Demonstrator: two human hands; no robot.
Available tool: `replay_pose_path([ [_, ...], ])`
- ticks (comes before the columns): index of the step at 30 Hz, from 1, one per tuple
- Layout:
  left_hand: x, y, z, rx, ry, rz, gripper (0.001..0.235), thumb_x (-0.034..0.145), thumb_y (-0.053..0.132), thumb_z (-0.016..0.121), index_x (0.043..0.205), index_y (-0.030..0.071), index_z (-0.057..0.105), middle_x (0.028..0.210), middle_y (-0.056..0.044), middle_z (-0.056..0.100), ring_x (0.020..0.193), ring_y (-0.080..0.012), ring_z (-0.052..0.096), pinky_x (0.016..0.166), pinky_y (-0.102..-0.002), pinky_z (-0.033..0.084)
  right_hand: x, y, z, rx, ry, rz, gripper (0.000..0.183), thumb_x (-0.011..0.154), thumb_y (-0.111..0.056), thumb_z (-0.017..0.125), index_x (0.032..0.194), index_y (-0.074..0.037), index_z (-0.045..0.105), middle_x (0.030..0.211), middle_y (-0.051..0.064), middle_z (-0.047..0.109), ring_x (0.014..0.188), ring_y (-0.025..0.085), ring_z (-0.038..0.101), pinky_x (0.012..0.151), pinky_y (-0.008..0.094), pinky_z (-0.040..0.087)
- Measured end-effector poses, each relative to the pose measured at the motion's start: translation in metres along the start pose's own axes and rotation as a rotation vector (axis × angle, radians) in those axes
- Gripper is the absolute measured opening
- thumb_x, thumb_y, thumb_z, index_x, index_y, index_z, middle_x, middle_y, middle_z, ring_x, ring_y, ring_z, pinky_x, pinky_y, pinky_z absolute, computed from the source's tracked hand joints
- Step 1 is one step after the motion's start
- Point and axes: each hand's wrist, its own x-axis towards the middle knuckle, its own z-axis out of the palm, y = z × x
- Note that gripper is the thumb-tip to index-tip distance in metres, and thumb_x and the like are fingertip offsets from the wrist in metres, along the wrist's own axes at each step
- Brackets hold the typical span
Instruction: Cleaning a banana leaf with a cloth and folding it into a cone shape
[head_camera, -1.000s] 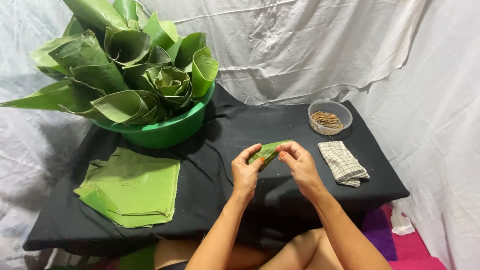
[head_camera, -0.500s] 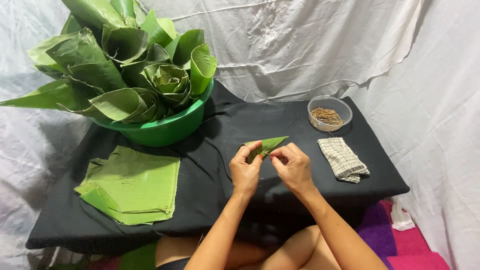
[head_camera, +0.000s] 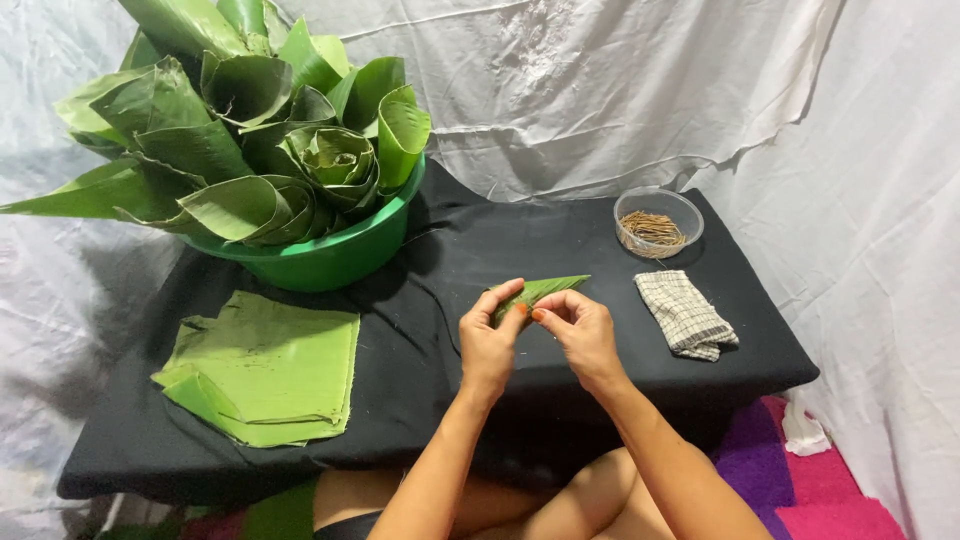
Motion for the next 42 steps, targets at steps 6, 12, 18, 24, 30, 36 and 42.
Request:
replay_pose_path([
  [6, 0.012, -0.025, -0.012, -0.288, 0.092, -0.341, 0.032, 0.088, -0.008, 0.064, 0.117, -0.004, 0.075, 0.100, -0.025, 0.075, 0.086, -0.0233, 0.072, 0.075, -0.035, 0.064, -0.009, 0.000, -0.003, 0.114, -0.018, 0.115, 0.008, 0.085, -0.010, 0.082, 0.091, -0.007, 0.078, 0.066, -0.002, 0.062, 0.061, 0.003, 0.050, 0.053, 0.016, 0.040],
  [12, 0.007, -0.020, -0.013, -0.252, 0.057, -0.338, 0.034, 0.087, -0.009, 0.064, 0.117, -0.002, 0.076, 0.102, -0.023, 0.076, 0.088, -0.0206, 0.071, 0.076, -0.033, 0.063, -0.015, 0.004, 0.003, 0.196, 0.001, 0.149, 0.010, 0.085, -0.011, 0.082, 0.093, -0.006, 0.077, 0.070, -0.002, 0.063, 0.066, 0.004, 0.050, 0.057, 0.017, 0.040],
  [18, 0.001, -0.010, -0.012, -0.248, 0.049, -0.339, 0.034, 0.084, -0.010, 0.067, 0.116, -0.003, 0.077, 0.101, -0.021, 0.076, 0.087, -0.0208, 0.072, 0.079, -0.032, 0.063, -0.018, 0.003, 0.008, 0.319, 0.006, 0.215, 0.012, 0.086, -0.010, 0.083, 0.093, -0.002, 0.077, 0.068, 0.002, 0.063, 0.063, 0.007, 0.053, 0.057, 0.019, 0.044],
  [24, -0.001, -0.007, -0.011, -0.242, 0.044, -0.326, 0.036, 0.084, -0.010, 0.066, 0.119, -0.003, 0.075, 0.103, -0.022, 0.076, 0.088, -0.0206, 0.071, 0.080, -0.033, 0.063, -0.016, 0.003, 0.009, 0.370, 0.014, 0.238, 0.017, 0.084, -0.008, 0.083, 0.097, 0.001, 0.076, 0.071, 0.005, 0.067, 0.065, 0.009, 0.060, 0.060, 0.019, 0.050],
  [30, 0.002, -0.017, -0.020, -0.200, -0.011, -0.233, 0.046, 0.079, -0.012, 0.072, 0.124, -0.002, 0.072, 0.102, -0.020, 0.076, 0.087, -0.0191, 0.070, 0.077, -0.032, 0.063, -0.009, 0.021, 0.005, 0.286, 0.027, 0.141, 0.026, 0.078, -0.004, 0.087, 0.098, 0.002, 0.073, 0.077, 0.012, 0.074, 0.065, 0.012, 0.066, 0.061, 0.024, 0.058],
  [36, 0.009, -0.001, -0.040, 0.054, -0.115, -0.099, 0.054, 0.079, -0.011, 0.072, 0.130, 0.005, 0.070, 0.099, -0.015, 0.077, 0.088, -0.0167, 0.071, 0.074, -0.032, 0.063, -0.002, 0.018, 0.009, 0.070, 0.234, 0.071, 0.054, 0.069, -0.021, 0.097, 0.109, -0.012, 0.062, 0.095, 0.000, 0.065, 0.076, 0.007, 0.060, 0.059, 0.019, 0.054],
  [42, 0.012, 0.014, -0.067, 0.313, -0.223, -0.002, 0.062, 0.078, -0.006, 0.072, 0.133, 0.022, 0.072, 0.099, -0.005, 0.080, 0.093, -0.0107, 0.070, 0.084, -0.028, 0.058, -0.009, 0.002, 0.003, 0.225, -0.013, 0.202, 0.022, 0.085, -0.010, 0.083, 0.105, -0.002, 0.077, 0.088, 0.014, 0.076, 0.076, 0.019, 0.075, 0.063, 0.025, 0.060],
])
